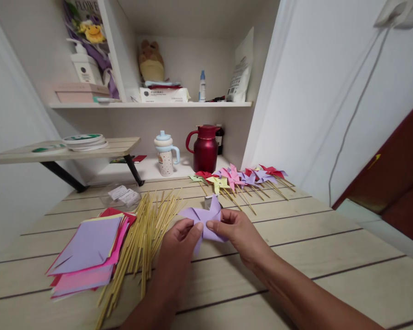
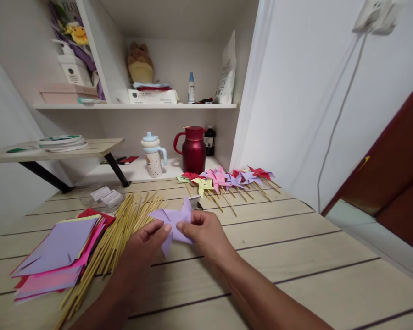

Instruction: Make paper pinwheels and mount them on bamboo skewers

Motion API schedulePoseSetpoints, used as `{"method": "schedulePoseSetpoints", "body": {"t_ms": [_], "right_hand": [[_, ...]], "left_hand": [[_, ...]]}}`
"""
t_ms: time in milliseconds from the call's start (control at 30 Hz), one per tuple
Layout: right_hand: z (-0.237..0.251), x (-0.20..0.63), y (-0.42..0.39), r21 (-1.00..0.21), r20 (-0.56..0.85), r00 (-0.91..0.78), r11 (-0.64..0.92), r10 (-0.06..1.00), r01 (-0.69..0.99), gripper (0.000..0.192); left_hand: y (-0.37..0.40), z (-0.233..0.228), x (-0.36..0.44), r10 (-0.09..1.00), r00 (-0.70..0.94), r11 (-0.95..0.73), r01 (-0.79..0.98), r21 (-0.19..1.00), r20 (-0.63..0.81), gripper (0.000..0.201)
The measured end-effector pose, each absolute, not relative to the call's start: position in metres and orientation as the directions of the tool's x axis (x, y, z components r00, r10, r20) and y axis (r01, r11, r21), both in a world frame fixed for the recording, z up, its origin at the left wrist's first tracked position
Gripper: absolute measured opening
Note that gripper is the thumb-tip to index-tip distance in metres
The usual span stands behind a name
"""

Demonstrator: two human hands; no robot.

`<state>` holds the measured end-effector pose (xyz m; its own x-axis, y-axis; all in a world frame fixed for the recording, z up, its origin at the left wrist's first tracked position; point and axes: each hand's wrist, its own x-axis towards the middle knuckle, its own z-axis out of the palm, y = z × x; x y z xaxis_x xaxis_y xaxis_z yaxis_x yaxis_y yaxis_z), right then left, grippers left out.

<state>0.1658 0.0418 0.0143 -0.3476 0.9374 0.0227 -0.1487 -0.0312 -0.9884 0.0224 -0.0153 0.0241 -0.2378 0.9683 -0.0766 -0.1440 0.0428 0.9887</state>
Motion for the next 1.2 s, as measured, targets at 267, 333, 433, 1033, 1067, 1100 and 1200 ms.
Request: {"method": "schedulePoseSetpoints", "body": {"t_ms": [267,333,433,1033,1067,1100,1200], "right_hand": [[0.013,0.168,0.044,-0.983,0.050,-0.319,-0.009,0.946,-0.183,0.027],[0.012,0.167,0.044,-0.985,0.076,-0.315,0.021,0.946,-0.174,0.026],[0.010,0.167,0.043,-0.988,0.099,-0.308,0.058,0.946,-0.141,0.024],[0.012,0.166,0.037,-0.988,0.155,-0.326,0.141,0.933,-0.068,0.018],[0.013,0.166,0.036,-0.987,0.159,-0.324,0.145,0.932,-0.066,0.018],[0.013,0.166,0.036,-0.987,0.162,-0.323,0.150,0.932,-0.064,0.018],[0.015,0.166,0.034,-0.985,0.170,-0.320,0.161,0.932,-0.054,0.018]], "left_hand": [[-0.017,0.027,0.021,0.944,-0.307,0.068,-0.186,0.980,-0.124,0.037],[-0.017,0.024,0.020,0.937,-0.327,0.076,-0.155,0.985,-0.124,0.040],[-0.016,0.018,0.017,0.951,-0.287,0.080,-0.137,0.987,-0.117,0.045],[-0.015,0.018,0.015,0.970,-0.234,0.046,-0.071,0.996,-0.062,0.026],[-0.015,0.019,0.016,0.971,-0.232,0.048,-0.078,0.996,-0.065,0.026],[-0.016,0.020,0.016,0.971,-0.230,0.051,-0.088,0.995,-0.070,0.027],[-0.016,0.022,0.018,0.967,-0.239,0.060,-0.114,0.992,-0.086,0.026]]}}
